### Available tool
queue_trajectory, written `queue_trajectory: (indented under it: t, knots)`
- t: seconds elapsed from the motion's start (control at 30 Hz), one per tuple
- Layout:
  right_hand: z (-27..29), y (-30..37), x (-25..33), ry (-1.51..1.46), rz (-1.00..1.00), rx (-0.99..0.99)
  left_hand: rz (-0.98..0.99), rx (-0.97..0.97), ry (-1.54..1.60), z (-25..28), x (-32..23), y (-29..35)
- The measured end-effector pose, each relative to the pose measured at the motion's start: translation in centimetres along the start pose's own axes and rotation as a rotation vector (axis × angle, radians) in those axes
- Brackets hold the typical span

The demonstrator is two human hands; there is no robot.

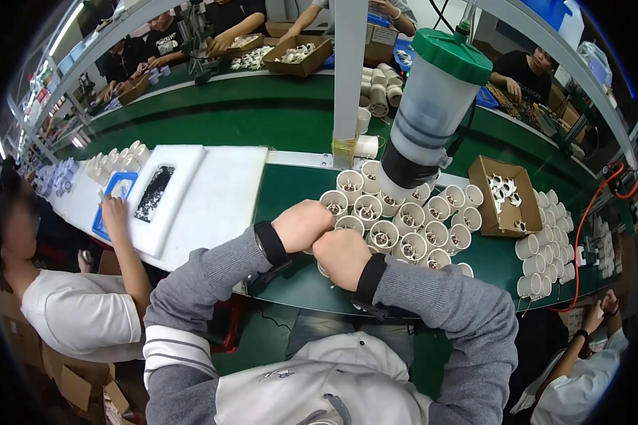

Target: The person picks up fan blades from a box, places them into cylindrical housings on the table, and then uses a dispenser to apply a substance to the center of each assembly.

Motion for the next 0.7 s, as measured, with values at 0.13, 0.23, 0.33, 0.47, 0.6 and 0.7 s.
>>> queue_trajectory:
  t: [0.13,0.23,0.33,0.47,0.6,0.7]
  knots:
    - [-0.3,0.1,-0.2,-0.038,-0.056,-0.039,0.058,-0.071,-0.025,0.2,-0.1,0.3]
    - [-0.3,0.1,-0.1,-0.027,-0.041,-0.052,0.077,-0.07,-0.031,0.3,-0.5,0.4]
    - [-0.3,0.3,0.1,-0.023,-0.042,-0.063,0.069,-0.032,-0.028,0.0,-0.7,0.4]
    - [0.1,0.8,0.4,-0.011,-0.056,-0.047,0.05,-0.076,-0.015,-0.4,-0.4,0.4]
    - [0.3,1.1,0.4,0.029,-0.037,-0.014,0.076,-0.145,-0.103,-0.7,-0.5,0.4]
    - [-0.2,1.3,0.2,0.035,-0.014,-0.041,0.09,-0.131,-0.175,-0.4,-0.8,0.4]
Point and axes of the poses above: each hand's wrist, its own y-axis away from the middle knuckle, its own z-axis out of the back of the hand, x = y × z, the point moved 1 cm from there along -y, towards the middle knuckle, and after that the axes turned 7 degrees about -x, right-handed, at the moved point
